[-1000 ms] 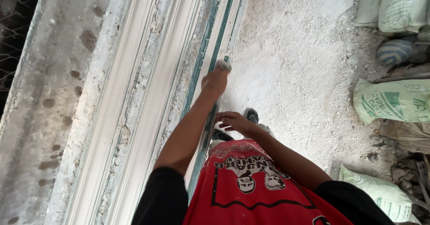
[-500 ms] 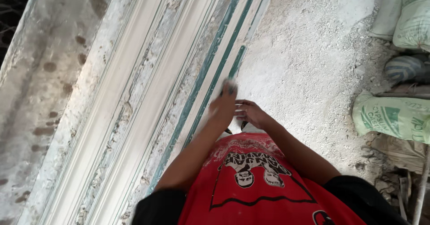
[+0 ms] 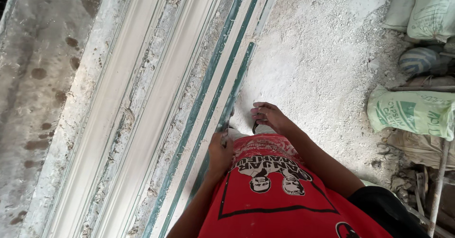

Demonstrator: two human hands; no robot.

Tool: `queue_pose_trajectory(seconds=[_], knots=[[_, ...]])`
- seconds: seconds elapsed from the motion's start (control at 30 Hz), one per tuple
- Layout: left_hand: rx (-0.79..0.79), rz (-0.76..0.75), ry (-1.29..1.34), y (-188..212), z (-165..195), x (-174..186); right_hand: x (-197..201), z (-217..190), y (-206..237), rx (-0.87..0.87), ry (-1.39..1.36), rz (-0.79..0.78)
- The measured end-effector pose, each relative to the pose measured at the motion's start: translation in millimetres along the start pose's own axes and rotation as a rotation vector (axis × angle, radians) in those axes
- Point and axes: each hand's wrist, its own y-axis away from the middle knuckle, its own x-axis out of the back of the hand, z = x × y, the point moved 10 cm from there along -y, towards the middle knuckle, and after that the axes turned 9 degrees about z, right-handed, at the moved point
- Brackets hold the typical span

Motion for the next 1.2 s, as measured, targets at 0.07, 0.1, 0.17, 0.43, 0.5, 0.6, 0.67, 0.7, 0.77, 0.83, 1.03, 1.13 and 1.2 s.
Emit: queue_pose_trajectory(seconds=[0.07,0.1,0.17,0.43,0.5,0.6,0.67,0.7,0.77,0.83,1.03,1.13,1.2], knots=[[0.045,0.038,0.077,2.4,-7.0,-3.0,-0.8,0.3,-2.4,-0.010,-0.009,0.009],[0.027,0.045,0.118,-1.9,-4.0,-8.7,-3.5,-0.8,-3.6,-0.011,-0.001,0.002],[-0.044,0.074,0.126,-17.0,7.5,-20.9,-10.0,-6.2,-6.3,-0.002,0.019,-0.015],[-0.343,0.275,-0.004,-85.6,52.5,-75.2,-20.6,-27.4,-8.0,0.045,0.029,-0.078],[-0.275,0.252,0.018,-102.3,51.6,-91.1,-15.8,-32.2,-8.9,0.049,0.029,-0.079],[-0.226,0.241,0.029,-121.7,61.0,-108.2,-2.7,-38.2,-14.2,0.038,0.030,-0.050],[-0.226,0.262,0.032,-132.2,69.0,-116.3,5.0,-45.8,-20.1,0.031,-0.003,-0.042],[-0.239,0.282,0.039,-137.1,74.5,-119.4,7.4,-50.6,-23.4,0.038,0.003,-0.055],[-0.232,0.299,0.034,-149.1,80.3,-129.4,13.7,-60.2,-32.2,0.044,0.013,-0.081],[-0.192,0.308,0.016,-164.6,81.3,-143.6,20.9,-68.9,-44.9,0.031,0.009,-0.114],[-0.233,0.399,-0.067,-204.5,111.4,-182.3,56.4,-116.6,-105.0,0.025,0.045,-0.233],[-0.248,0.300,-0.187,-208.1,133.2,-188.7,90.5,-150.3,-132.9,0.047,0.074,-0.266],[-0.132,0.155,-0.226,-205.0,132.2,-183.0,100.4,-178.4,-147.3,0.064,0.114,-0.297]])
